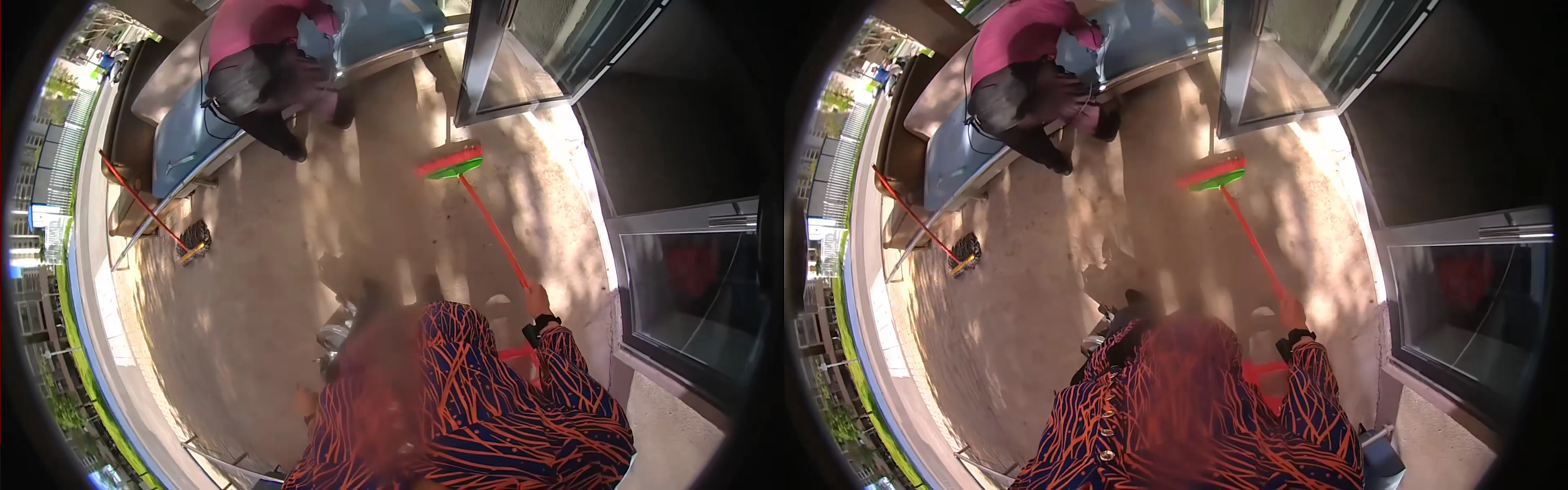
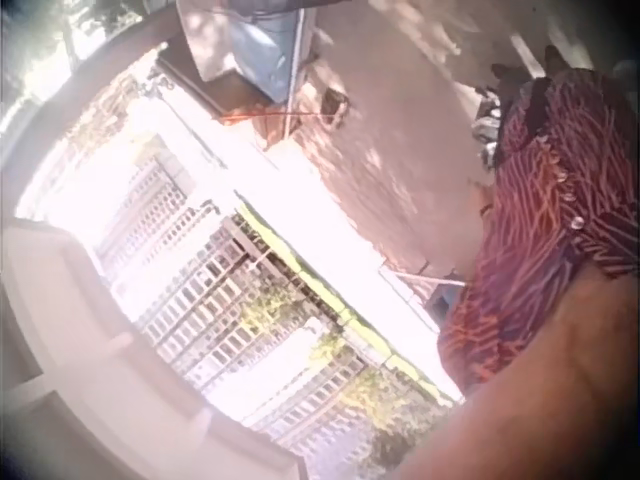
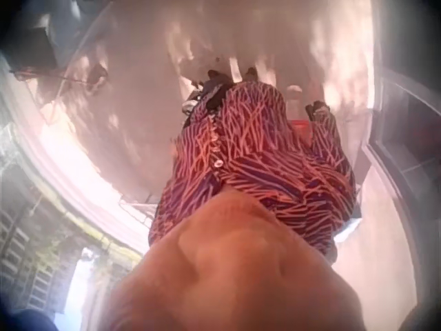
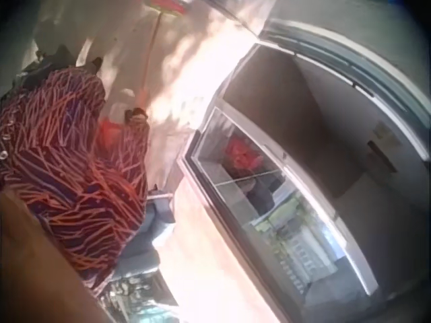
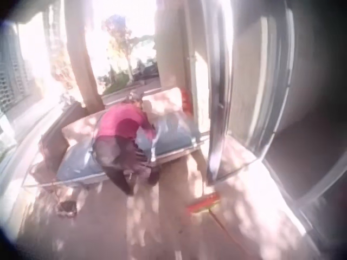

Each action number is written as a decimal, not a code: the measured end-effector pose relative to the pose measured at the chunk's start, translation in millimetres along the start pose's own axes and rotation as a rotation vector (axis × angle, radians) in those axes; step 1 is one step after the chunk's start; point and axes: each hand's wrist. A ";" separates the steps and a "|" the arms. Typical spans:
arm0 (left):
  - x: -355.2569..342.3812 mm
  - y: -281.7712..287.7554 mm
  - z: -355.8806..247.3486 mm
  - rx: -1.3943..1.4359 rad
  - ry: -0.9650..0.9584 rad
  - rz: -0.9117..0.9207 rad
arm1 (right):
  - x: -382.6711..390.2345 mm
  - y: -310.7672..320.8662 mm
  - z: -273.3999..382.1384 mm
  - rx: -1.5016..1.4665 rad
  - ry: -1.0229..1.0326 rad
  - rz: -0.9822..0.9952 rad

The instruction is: Sweeping the floor on an outdoor patio using a broom and collecting debris into a plastic bag.

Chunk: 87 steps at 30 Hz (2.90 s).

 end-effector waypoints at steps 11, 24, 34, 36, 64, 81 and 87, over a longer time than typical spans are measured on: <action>-30.2 -7.4 27.1 0.095 -0.136 0.058 | 20.1 5.3 23.3 -0.290 -0.113 0.000; -25.2 18.9 -27.4 -0.029 -0.177 -0.205 | -28.9 -21.8 38.2 -0.181 -0.117 -0.098; -81.7 23.8 -25.4 0.164 -0.288 -0.310 | 125.2 -10.6 14.6 -0.505 -0.221 0.066; -92.4 35.1 -35.3 1.102 0.052 -0.174 | 134.8 15.2 32.2 -0.659 -0.297 0.111; -185.9 148.5 -122.2 1.247 0.237 0.168 | 138.1 -101.1 154.7 -0.421 -0.265 -0.098; -300.7 151.9 -221.5 0.560 -0.439 0.359 | 45.7 -93.9 222.0 -0.377 -0.468 -0.021; -295.9 165.2 -284.9 0.303 -0.781 0.238 | 110.3 -149.2 209.5 -0.248 -0.304 0.004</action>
Point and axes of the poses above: each hand's wrist, its own x-axis away from the middle knuckle, its own y-axis out of the back of the hand, z = x × y
